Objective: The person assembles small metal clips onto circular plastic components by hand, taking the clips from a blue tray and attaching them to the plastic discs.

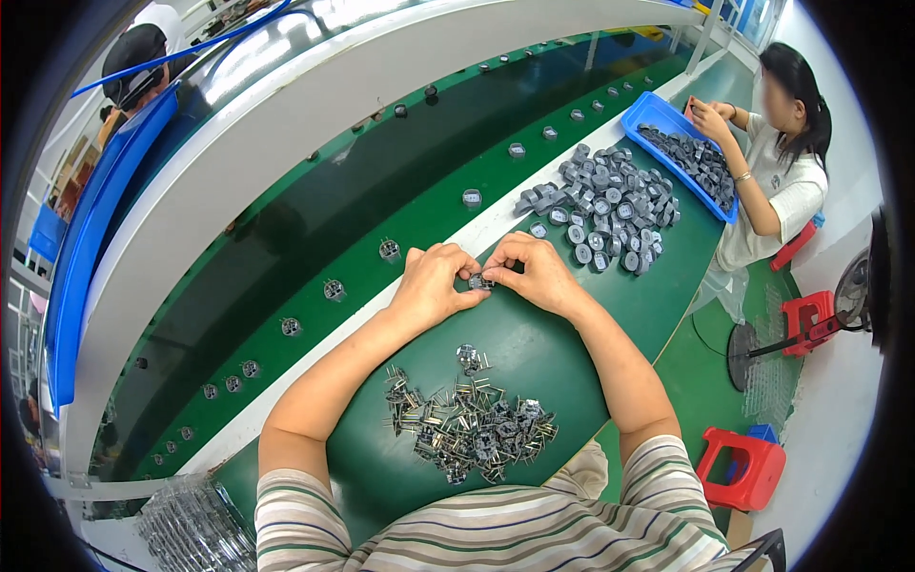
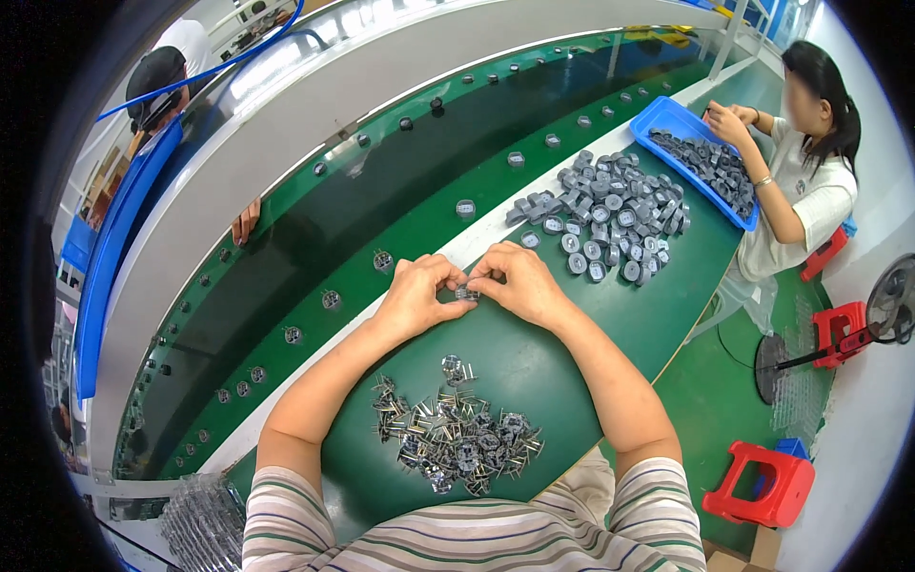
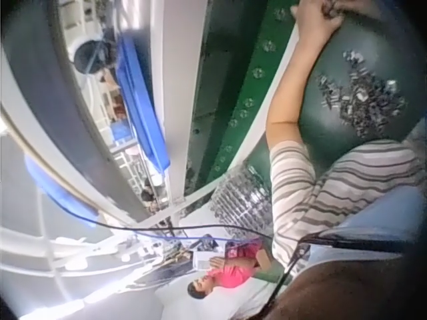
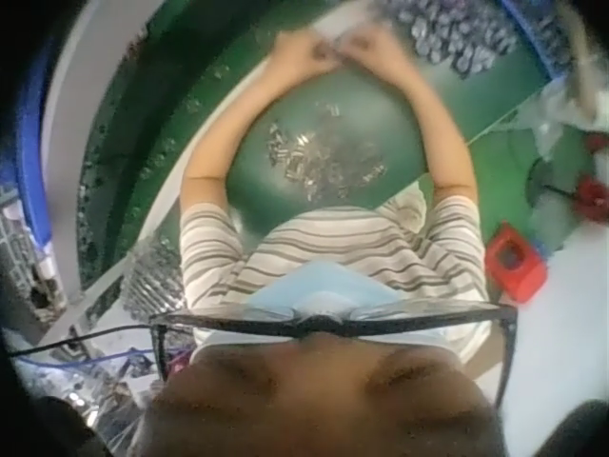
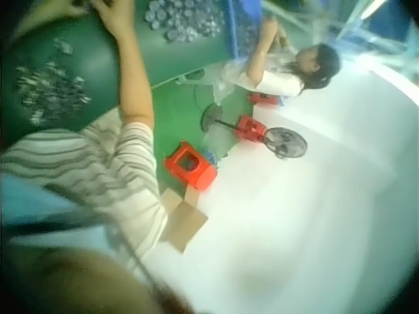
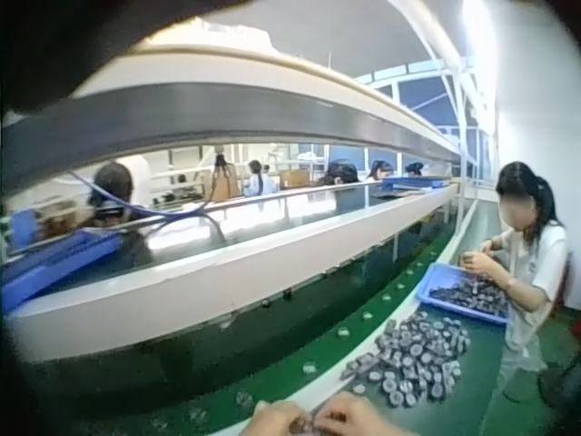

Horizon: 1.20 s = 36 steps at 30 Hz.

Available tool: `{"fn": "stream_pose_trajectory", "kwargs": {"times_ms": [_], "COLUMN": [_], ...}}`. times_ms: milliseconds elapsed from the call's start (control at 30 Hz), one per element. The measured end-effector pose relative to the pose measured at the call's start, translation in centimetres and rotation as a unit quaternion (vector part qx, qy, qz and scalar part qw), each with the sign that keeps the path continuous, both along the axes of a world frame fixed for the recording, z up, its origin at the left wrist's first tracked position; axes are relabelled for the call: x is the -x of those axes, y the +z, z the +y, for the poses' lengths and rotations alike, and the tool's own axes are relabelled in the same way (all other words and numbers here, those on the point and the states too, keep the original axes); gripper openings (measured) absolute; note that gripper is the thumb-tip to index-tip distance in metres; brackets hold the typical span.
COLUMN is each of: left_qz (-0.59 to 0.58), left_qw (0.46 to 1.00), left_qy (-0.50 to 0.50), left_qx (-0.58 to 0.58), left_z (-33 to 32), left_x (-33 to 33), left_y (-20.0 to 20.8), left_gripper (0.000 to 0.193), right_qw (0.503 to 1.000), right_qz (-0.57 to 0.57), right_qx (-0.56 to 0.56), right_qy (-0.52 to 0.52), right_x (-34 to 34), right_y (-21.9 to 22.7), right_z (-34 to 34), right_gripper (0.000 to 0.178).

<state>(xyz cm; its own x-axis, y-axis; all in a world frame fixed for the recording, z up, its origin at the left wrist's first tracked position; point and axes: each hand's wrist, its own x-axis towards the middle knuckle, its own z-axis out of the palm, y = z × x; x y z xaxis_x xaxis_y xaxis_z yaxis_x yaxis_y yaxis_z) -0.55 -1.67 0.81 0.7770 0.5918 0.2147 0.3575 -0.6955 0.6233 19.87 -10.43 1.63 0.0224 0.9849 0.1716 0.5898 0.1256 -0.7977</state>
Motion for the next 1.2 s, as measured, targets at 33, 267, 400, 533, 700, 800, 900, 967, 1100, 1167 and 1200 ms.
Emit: {"fn": "stream_pose_trajectory", "kwargs": {"times_ms": [33,267,400,533,700,800,900,967,1100,1167,1200], "left_qz": [-0.005,-0.005,0.019,0.019,0.073,0.118,0.166,0.127,0.064,0.037,0.036], "left_qw": [1.000,1.000,1.000,0.999,0.974,0.961,0.958,0.955,0.959,0.957,0.952], "left_qy": [-0.004,0.000,0.004,0.011,0.148,0.193,0.207,0.202,0.154,0.132,0.138], "left_qx": [0.004,-0.004,0.017,-0.025,-0.158,-0.158,-0.104,-0.178,-0.229,-0.256,-0.272], "left_z": [0.0,-0.3,-0.5,0.0,4.1,5.7,6.0,5.5,5.8,6.4,6.7], "left_x": [0.0,-0.1,-0.2,0.0,1.9,2.7,3.0,2.7,0.1,-1.6,-2.3], "left_y": [-0.1,0.1,0.3,1.3,1.5,1.2,1.2,1.5,0.2,-0.4,-0.6], "left_gripper": [0.036,0.035,0.033,0.029,0.022,0.023,0.032,0.041,0.048,0.048,0.043], "right_qw": [1.000,0.970,0.956,0.994,0.930,0.917,0.951,0.973,0.953,0.959,0.959], "right_qz": [0.000,-0.184,-0.240,-0.104,-0.028,-0.125,-0.070,-0.104,-0.280,-0.257,-0.257], "right_qx": [-0.009,-0.155,-0.166,-0.030,0.085,0.035,0.109,0.044,-0.106,-0.091,-0.092], "right_qy": [0.005,0.023,0.011,0.015,0.356,0.376,0.281,0.203,0.047,0.077,0.079], "right_x": [0.2,1.0,1.7,0.9,1.0,1.9,0.8,0.4,0.0,0.1,0.0], "right_y": [-0.4,0.1,0.3,1.8,2.5,2.1,3.4,3.4,2.2,2.2,2.1], "right_z": [0.1,-0.1,-0.6,-1.4,-3.0,-3.2,-2.7,-2.4,-1.7,-1.7,-1.7], "right_gripper": [0.013,0.014,0.016,0.018,0.026,0.023,0.017,0.015,0.011,0.013,0.013]}}
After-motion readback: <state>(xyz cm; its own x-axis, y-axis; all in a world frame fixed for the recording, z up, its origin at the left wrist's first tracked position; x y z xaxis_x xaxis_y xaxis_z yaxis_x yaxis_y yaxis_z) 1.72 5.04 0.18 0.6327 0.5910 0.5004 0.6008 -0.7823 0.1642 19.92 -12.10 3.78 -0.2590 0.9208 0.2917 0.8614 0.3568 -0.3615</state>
